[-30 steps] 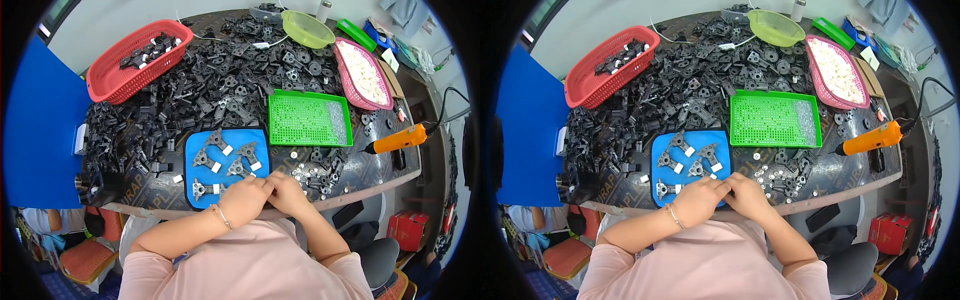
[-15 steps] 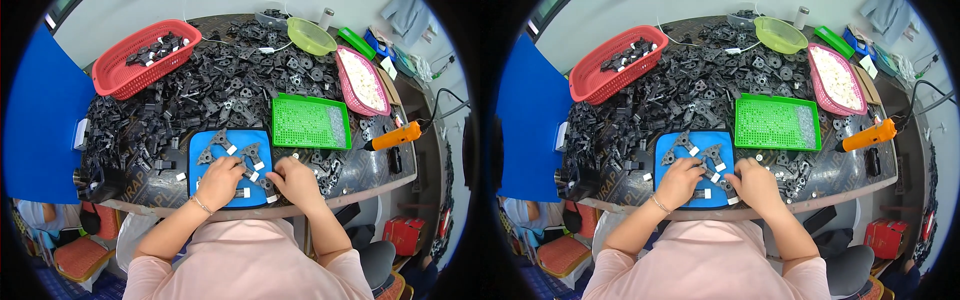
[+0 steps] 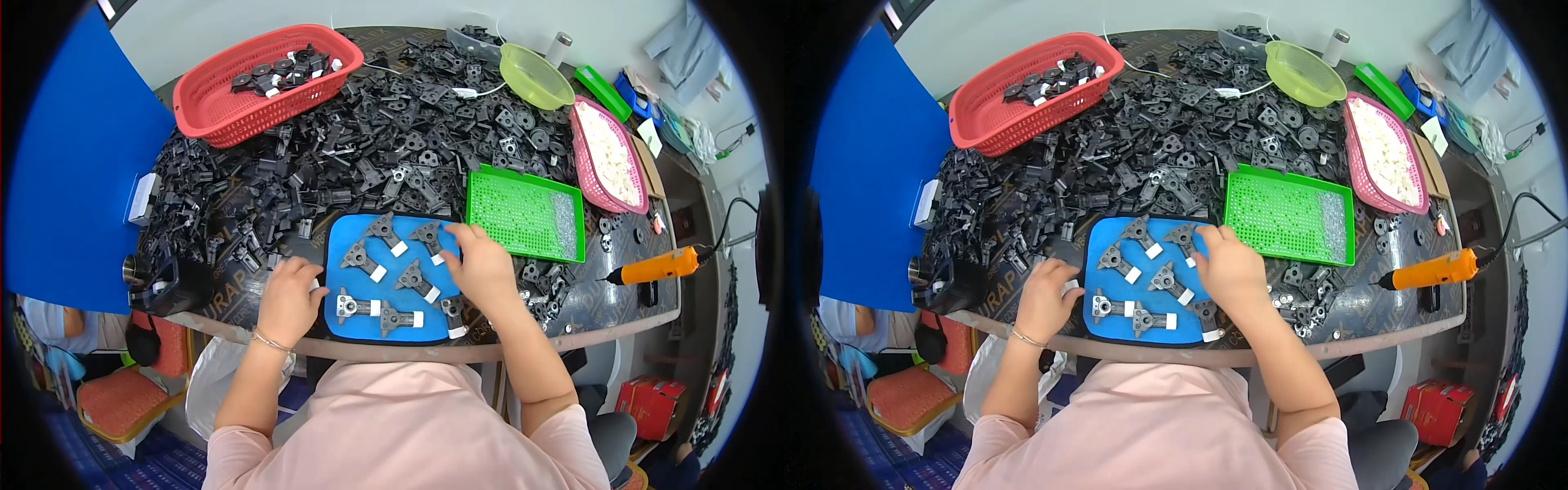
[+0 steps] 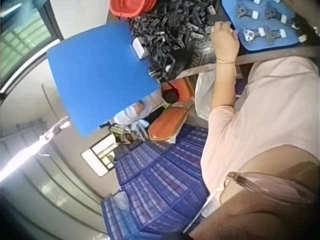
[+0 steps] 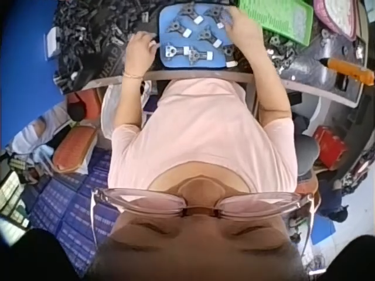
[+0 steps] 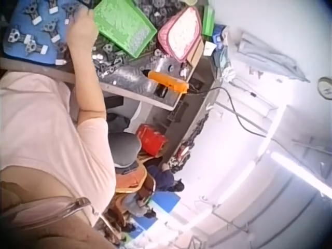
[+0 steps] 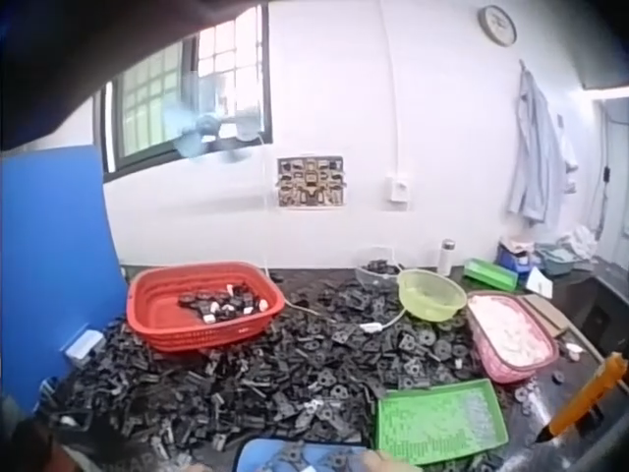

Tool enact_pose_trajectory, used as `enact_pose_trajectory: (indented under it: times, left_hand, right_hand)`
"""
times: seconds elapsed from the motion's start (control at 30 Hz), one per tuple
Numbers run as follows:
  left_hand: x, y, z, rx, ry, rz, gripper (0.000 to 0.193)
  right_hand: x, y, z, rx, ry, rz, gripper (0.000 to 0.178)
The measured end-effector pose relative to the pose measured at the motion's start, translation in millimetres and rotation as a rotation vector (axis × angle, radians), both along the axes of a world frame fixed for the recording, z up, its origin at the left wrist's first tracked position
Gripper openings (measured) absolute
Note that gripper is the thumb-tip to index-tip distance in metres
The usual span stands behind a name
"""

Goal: Assembling small metal plates and plastic components at a factory workbench.

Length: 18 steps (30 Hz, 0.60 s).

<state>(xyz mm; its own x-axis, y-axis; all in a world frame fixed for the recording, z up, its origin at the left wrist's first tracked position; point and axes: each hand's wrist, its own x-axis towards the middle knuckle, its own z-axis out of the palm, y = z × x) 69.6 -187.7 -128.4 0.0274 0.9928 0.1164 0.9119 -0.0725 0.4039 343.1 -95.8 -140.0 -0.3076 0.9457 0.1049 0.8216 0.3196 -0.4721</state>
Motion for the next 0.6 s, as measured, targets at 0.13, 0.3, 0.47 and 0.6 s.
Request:
enact_pose_trajectory:
  times: [0.13,0.3,0.47,0.6]
  left_hand:
    - [-7.4,-5.4,-21.8,-0.068,0.037,0.014,0.028]
    - [-13.9,-3.3,-33.5,-0.046,-0.064,0.042,0.025]
    - [-29.9,-5.1,-29.2,-0.008,-0.217,0.093,0.021]
    - [-26.9,15.0,-19.7,0.168,-0.145,0.011,0.02]
  right_hand:
    - [-14.3,38.4,6.5,0.123,-0.035,0.048,0.029]
    - [-40.8,80.3,-1.7,0.184,-0.146,0.044,0.031]
    - [-43.5,81.5,-3.1,0.137,-0.186,0.019,0.029]
    - [-37.6,61.8,6.3,0.143,0.061,0.049,0.029]
